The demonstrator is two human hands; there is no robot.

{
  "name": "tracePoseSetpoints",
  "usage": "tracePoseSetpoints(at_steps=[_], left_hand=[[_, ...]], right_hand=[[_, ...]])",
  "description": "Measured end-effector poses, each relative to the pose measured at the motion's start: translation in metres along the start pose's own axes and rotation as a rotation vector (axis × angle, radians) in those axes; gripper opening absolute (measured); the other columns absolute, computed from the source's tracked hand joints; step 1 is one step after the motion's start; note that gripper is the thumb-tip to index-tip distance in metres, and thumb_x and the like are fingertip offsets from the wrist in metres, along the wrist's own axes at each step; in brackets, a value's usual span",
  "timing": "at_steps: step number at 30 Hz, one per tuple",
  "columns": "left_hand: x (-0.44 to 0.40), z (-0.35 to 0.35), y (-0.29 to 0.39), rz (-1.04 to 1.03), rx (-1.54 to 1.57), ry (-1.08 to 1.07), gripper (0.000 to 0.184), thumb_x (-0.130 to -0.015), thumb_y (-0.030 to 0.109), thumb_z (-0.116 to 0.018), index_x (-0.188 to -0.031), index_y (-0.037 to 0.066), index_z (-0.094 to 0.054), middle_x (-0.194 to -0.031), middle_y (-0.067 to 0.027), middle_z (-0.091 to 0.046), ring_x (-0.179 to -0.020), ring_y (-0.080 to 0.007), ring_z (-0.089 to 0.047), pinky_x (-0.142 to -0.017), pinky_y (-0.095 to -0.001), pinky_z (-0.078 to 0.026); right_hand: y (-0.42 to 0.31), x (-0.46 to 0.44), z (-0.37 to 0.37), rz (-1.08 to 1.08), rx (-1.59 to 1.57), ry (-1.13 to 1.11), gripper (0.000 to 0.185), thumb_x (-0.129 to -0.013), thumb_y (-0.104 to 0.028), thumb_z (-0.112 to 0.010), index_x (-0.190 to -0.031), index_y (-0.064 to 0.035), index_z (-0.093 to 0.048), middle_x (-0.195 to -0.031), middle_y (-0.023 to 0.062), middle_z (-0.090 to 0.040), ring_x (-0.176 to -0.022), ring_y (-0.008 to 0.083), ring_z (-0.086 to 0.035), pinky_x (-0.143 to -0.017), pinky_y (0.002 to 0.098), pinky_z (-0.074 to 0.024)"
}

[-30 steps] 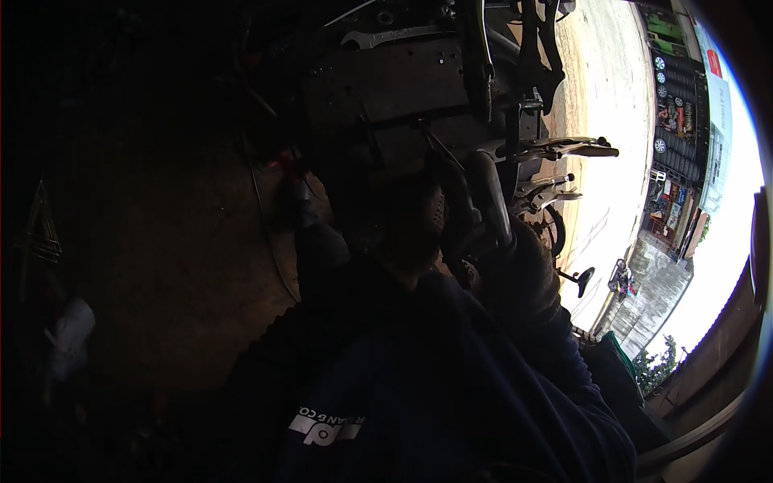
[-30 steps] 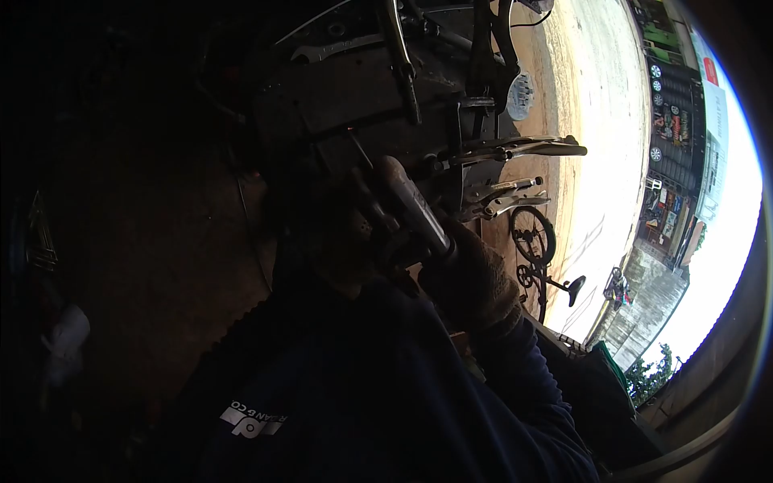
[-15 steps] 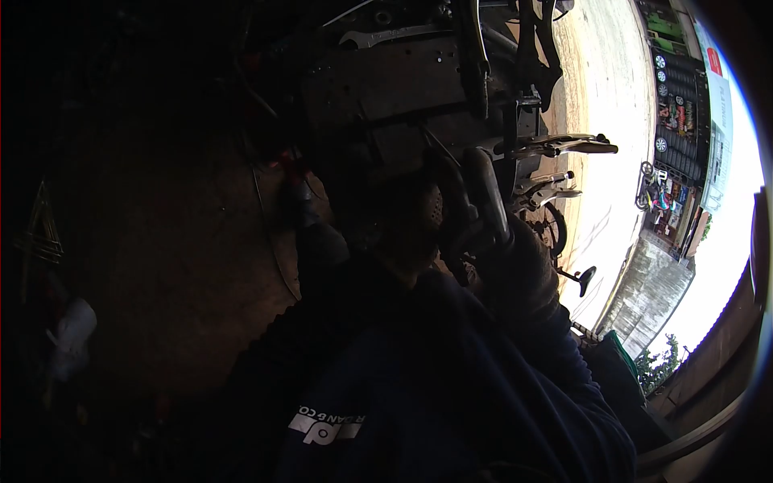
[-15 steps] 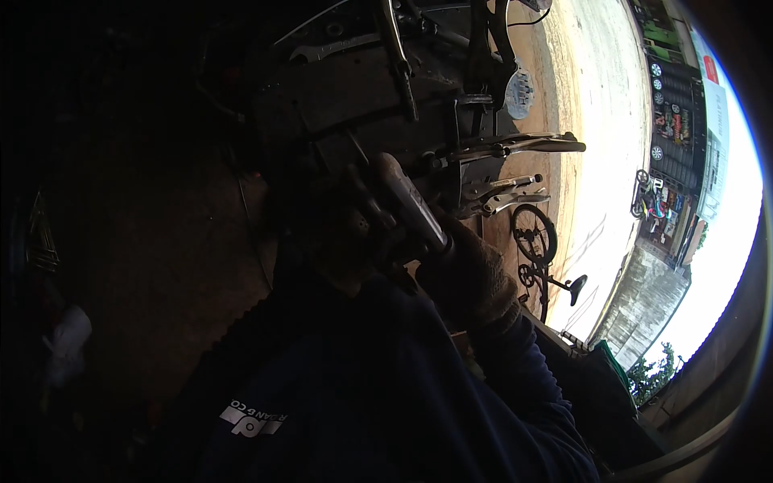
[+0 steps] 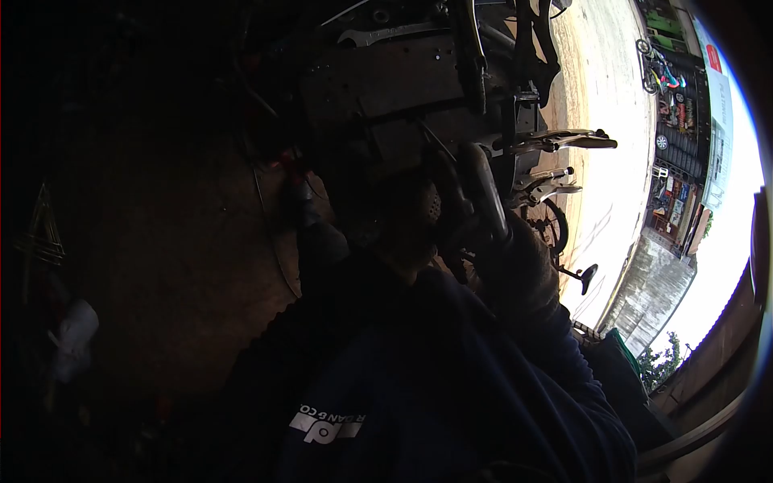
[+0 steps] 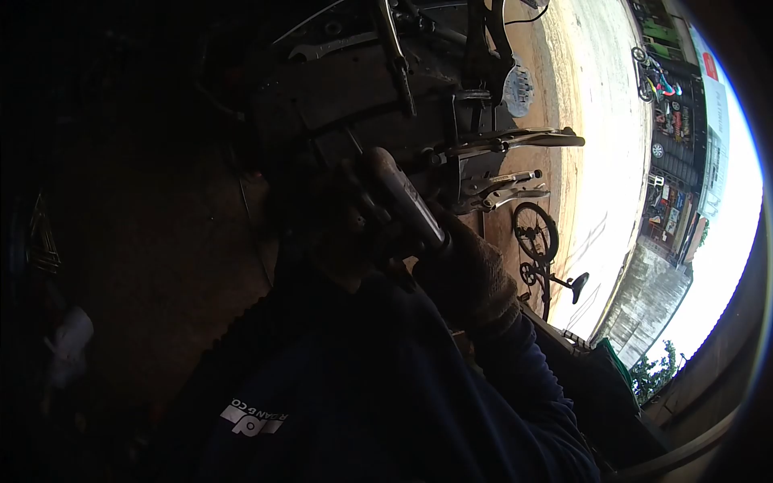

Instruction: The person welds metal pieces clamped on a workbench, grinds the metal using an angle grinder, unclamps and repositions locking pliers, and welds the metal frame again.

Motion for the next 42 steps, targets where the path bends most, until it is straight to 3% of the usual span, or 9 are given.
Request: tracePoseSetpoints(at_steps=[3,5,10,15,23,27,29,31,42], left_hand=[[-0.008,0.000,0.008,0.085,0.188,0.098,0.035,-0.104,0.025,-0.049,-0.131,0.003,-0.049,-0.114,-0.0107,-0.062,-0.102,-0.0162,-0.066,-0.087,-0.0300,-0.059],[-0.016,-0.002,0.017,0.185,0.412,0.193,0.035,-0.107,0.027,-0.042,-0.127,0.001,-0.055,-0.111,-0.0120,-0.065,-0.102,-0.0159,-0.066,-0.085,-0.0298,-0.058],[-0.018,0.001,0.015,0.391,0.336,0.262,0.045,-0.110,0.032,-0.034,-0.121,-0.001,-0.062,-0.110,-0.0133,-0.069,-0.103,-0.0159,-0.067,-0.085,-0.0281,-0.058],[-0.017,-0.006,-0.009,0.307,0.549,0.189,0.045,-0.108,0.033,-0.037,-0.119,-0.003,-0.062,-0.105,-0.0130,-0.069,-0.090,-0.0165,-0.070,-0.077,-0.0279,-0.058],[-0.014,-0.005,-0.015,0.241,0.724,0.136,0.042,-0.103,0.032,-0.049,-0.114,-0.008,-0.058,-0.091,-0.0167,-0.067,-0.071,-0.0182,-0.067,-0.061,-0.0289,-0.056],[-0.020,0.000,-0.003,-0.194,1.069,0.002,0.043,-0.101,0.031,-0.054,-0.112,-0.011,-0.056,-0.084,-0.0186,-0.066,-0.061,-0.0190,-0.066,-0.053,-0.0294,-0.054],[-0.020,-0.002,-0.005,-0.232,1.227,-0.053,0.044,-0.100,0.030,-0.057,-0.111,-0.012,-0.055,-0.081,-0.0195,-0.066,-0.056,-0.0194,-0.066,-0.049,-0.0296,-0.054],[-0.010,-0.013,-0.030,0.259,1.319,0.002,0.043,-0.099,0.030,-0.059,-0.111,-0.011,-0.054,-0.081,-0.0187,-0.065,-0.058,-0.0190,-0.066,-0.051,-0.0292,-0.055],[-0.008,-0.005,-0.024,0.351,0.769,0.226,0.033,-0.103,0.028,-0.050,-0.110,-0.003,-0.057,-0.086,-0.0113,-0.065,-0.068,-0.0172,-0.066,-0.058,-0.0288,-0.057]], right_hand=[[0.012,0.003,-0.006,-0.039,-0.086,-0.054,0.060,-0.080,-0.015,-0.074,-0.134,-0.0016,-0.051,-0.105,0.0169,-0.070,-0.098,0.0278,-0.071,-0.079,0.0364,-0.0583],[0.039,0.011,-0.011,0.095,-0.626,-0.046,0.052,-0.080,-0.015,-0.072,-0.127,-0.0008,-0.056,-0.106,0.0169,-0.070,-0.098,0.0264,-0.071,-0.079,0.0361,-0.0582],[0.058,0.008,-0.010,-0.115,-0.386,0.000,0.041,-0.082,-0.019,-0.070,-0.117,-0.0007,-0.061,-0.096,0.0142,-0.071,-0.089,0.0248,-0.072,-0.075,0.0372,-0.0582],[0.040,0.002,-0.012,-0.085,-0.442,0.049,0.037,-0.084,-0.020,-0.068,-0.114,-0.0011,-0.062,-0.087,0.0126,-0.072,-0.083,0.0238,-0.073,-0.071,0.0362,-0.0582],[-0.007,-0.001,0.005,-0.088,-0.146,-0.009,0.034,-0.086,-0.014,-0.067,-0.117,-0.0008,-0.062,-0.090,0.0127,-0.072,-0.083,0.0216,-0.073,-0.070,0.0330,-0.0576],[-0.013,-0.002,0.007,-0.032,-0.154,-0.009,0.039,-0.083,-0.010,-0.069,-0.120,-0.0012,-0.061,-0.095,0.0136,-0.071,-0.085,0.0214,-0.072,-0.070,0.0331,-0.0575],[-0.017,-0.004,0.004,-0.050,-0.182,-0.092,0.044,-0.082,-0.009,-0.070,-0.123,-0.0015,-0.060,-0.097,0.0139,-0.072,-0.087,0.0215,-0.072,-0.072,0.0330,-0.0574],[-0.012,-0.004,0.002,-0.027,-0.132,-0.072,0.048,-0.079,-0.007,-0.072,-0.125,-0.0014,-0.059,-0.098,0.0143,-0.071,-0.089,0.0220,-0.072,-0.073,0.0333,-0.0573],[0.006,-0.006,-0.003,0.013,-0.135,-0.017,0.058,-0.074,-0.002,-0.072,-0.129,-0.0007,-0.056,-0.102,0.0171,-0.070,-0.092,0.0257,-0.071,-0.076,0.0351,-0.0573]])
Point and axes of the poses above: each hand's wrist, its own x-axis away from the middle knuckle, its own z-axis out of the back of the hand, y = z × x, the point moved 7 cm from there along -x, towards the middle knuckle
